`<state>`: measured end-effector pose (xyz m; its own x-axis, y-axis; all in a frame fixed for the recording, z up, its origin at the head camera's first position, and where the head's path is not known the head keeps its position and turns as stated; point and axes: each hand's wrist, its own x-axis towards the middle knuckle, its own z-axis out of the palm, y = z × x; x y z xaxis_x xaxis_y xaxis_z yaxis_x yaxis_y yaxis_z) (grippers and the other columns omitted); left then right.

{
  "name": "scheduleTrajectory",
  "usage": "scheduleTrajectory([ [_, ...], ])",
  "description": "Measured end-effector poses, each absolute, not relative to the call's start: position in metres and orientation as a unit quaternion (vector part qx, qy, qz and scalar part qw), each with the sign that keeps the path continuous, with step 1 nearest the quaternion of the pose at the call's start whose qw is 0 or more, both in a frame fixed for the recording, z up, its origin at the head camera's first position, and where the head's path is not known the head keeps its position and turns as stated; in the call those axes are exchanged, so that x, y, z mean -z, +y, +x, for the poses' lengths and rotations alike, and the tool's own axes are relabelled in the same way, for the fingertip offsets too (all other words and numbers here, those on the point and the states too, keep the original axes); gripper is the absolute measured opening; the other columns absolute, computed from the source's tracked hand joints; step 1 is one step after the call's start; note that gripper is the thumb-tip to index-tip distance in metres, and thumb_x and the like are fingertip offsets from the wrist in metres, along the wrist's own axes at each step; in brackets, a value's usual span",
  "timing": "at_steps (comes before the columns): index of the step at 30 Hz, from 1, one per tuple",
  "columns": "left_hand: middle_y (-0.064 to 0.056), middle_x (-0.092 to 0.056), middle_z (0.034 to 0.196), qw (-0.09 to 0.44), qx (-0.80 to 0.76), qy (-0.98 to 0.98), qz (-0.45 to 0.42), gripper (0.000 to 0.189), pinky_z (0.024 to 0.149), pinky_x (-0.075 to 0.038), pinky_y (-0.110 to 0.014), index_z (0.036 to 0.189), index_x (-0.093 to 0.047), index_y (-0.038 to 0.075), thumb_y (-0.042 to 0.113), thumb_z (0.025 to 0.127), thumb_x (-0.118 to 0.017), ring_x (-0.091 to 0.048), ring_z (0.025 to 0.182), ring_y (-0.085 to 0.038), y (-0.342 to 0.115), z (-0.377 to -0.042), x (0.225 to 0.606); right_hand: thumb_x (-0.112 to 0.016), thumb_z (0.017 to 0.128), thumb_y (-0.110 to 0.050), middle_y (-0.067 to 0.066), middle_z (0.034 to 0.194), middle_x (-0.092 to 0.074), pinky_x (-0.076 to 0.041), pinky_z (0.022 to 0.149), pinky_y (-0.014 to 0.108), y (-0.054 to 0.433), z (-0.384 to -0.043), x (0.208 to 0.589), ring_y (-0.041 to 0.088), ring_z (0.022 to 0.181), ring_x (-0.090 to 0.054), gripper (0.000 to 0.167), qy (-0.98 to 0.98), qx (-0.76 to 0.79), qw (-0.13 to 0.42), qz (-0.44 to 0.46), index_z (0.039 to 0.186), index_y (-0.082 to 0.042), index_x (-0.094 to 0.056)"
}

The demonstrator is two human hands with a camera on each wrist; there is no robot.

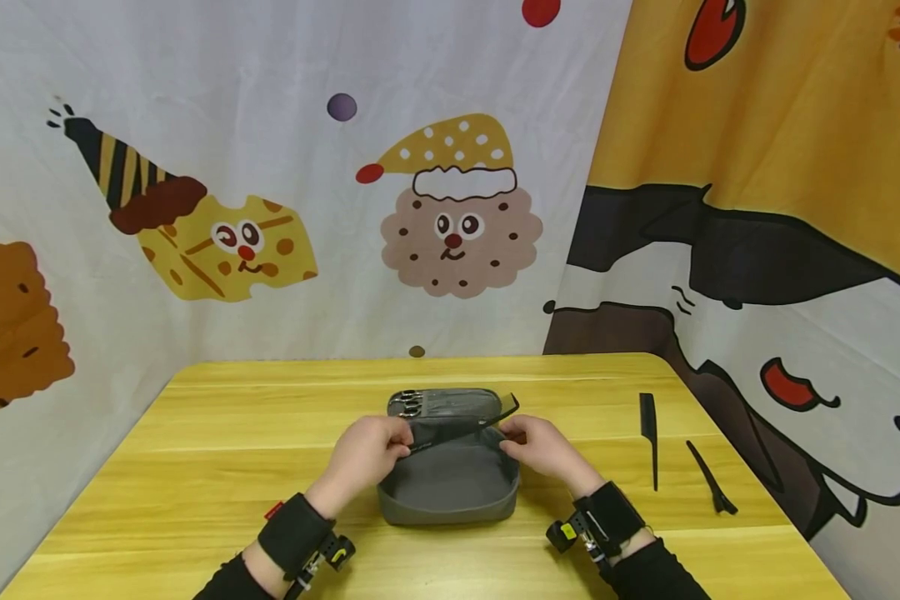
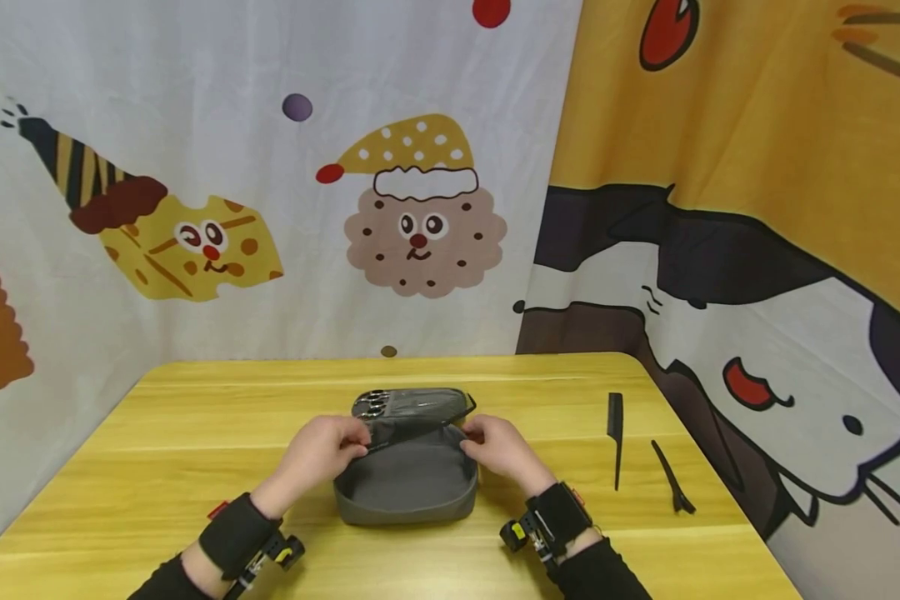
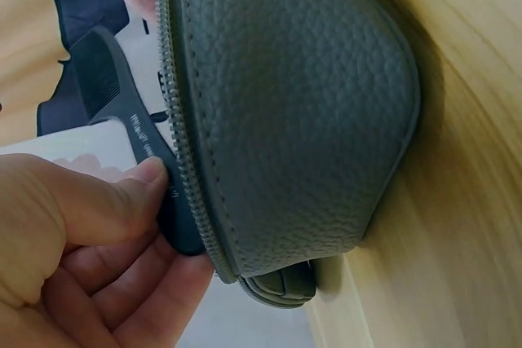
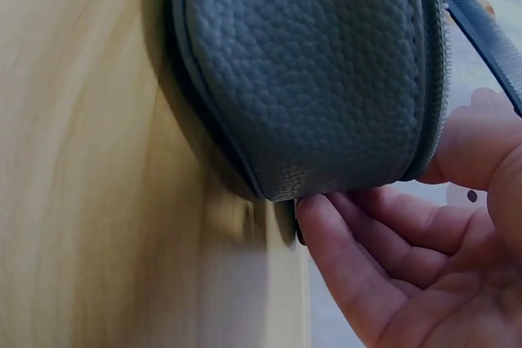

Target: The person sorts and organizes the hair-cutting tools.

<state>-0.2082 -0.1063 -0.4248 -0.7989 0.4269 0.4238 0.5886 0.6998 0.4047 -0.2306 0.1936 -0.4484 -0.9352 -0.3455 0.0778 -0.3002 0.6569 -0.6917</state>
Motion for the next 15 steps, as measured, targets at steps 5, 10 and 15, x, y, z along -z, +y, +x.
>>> scheduleTrajectory([
  [5, 0.001, -0.068, 0.08, 0.137, 0.263, -0.908, -0.295, 0.015, 0.068, -0.055, -0.033, 0.083, -0.073, 0.013, -0.001, 0.081, -0.078, -0.065, 0.074, -0.018, -0.109, -0.205, 0.425, -0.067, 0.094, -0.013, 0.011, 0.105, -0.068, -0.055, 0.077, 0.038, 0.194, -0.231, 0.45, 0.029, 0.096, -0.066, 0.025, 0.911, 0.383, 0.036, -0.151, 0.113, 0.003, -0.067],
  [10, 0.001, -0.068, 0.081, 0.125, 0.257, -0.911, -0.297, 0.015, 0.069, -0.055, -0.033, 0.084, -0.073, 0.013, -0.002, 0.082, -0.077, -0.065, 0.075, -0.018, -0.11, -0.203, 0.425, -0.067, 0.093, -0.011, 0.008, 0.107, -0.068, -0.052, 0.086, 0.044, 0.198, -0.234, 0.452, 0.03, 0.101, -0.064, 0.022, 0.906, 0.394, 0.038, -0.152, 0.112, 0.0, -0.069],
  [15, 0.001, -0.067, 0.079, 0.119, 0.239, -0.915, -0.302, 0.017, 0.067, -0.054, -0.033, 0.083, -0.072, 0.013, -0.003, 0.081, -0.077, -0.065, 0.073, -0.017, -0.11, -0.203, 0.425, -0.067, 0.092, -0.006, 0.007, 0.104, -0.069, -0.051, 0.09, 0.047, 0.204, -0.238, 0.456, 0.029, 0.101, -0.065, 0.018, 0.9, 0.396, 0.034, -0.18, 0.109, -0.001, -0.071],
])
